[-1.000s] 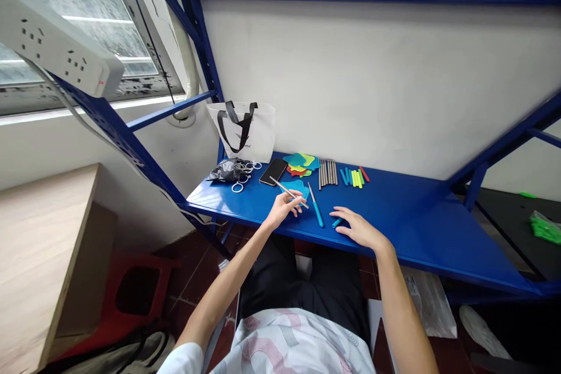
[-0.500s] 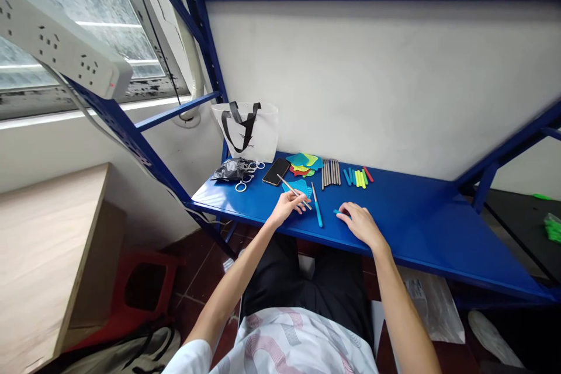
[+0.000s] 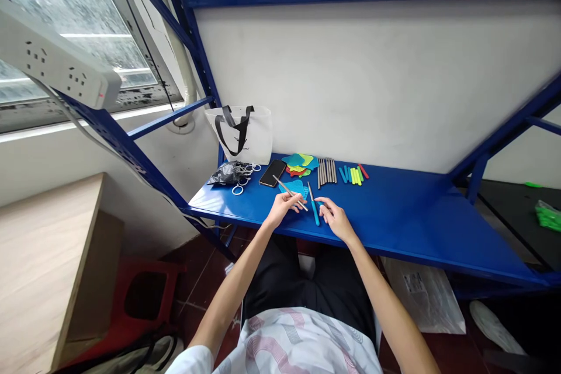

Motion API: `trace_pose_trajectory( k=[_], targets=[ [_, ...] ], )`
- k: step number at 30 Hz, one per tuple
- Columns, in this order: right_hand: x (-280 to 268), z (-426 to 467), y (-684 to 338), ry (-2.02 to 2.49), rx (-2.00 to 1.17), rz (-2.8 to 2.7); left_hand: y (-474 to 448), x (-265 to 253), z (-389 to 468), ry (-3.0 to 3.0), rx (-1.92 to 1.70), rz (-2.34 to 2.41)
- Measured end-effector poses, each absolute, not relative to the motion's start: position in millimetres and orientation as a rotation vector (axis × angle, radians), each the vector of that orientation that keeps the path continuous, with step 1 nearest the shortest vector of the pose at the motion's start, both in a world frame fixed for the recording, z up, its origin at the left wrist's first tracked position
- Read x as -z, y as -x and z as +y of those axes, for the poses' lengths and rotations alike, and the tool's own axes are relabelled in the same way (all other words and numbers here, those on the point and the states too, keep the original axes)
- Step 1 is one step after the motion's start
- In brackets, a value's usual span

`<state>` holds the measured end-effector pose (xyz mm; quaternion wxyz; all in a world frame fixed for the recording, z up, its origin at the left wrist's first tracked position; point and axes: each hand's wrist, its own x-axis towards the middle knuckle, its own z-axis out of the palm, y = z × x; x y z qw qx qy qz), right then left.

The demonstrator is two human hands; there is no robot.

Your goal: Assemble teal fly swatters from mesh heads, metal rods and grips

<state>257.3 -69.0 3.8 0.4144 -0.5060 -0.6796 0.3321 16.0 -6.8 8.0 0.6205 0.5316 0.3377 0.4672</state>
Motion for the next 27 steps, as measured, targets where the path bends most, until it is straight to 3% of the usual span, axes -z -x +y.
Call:
trace_pose_trajectory(
  k=[10, 27],
  targets=[
    [-5.7, -74.8, -245.5, 1.296, -0.563, -1.927, -12.0, -9.6, -5.6, -1.165, -1.076, 0.7],
    [-0.7, -70.8, -252.9, 1.276, -0.699, -1.682, -28.0, -9.4, -12.4, -1.198, -1.077, 0.673]
  ],
)
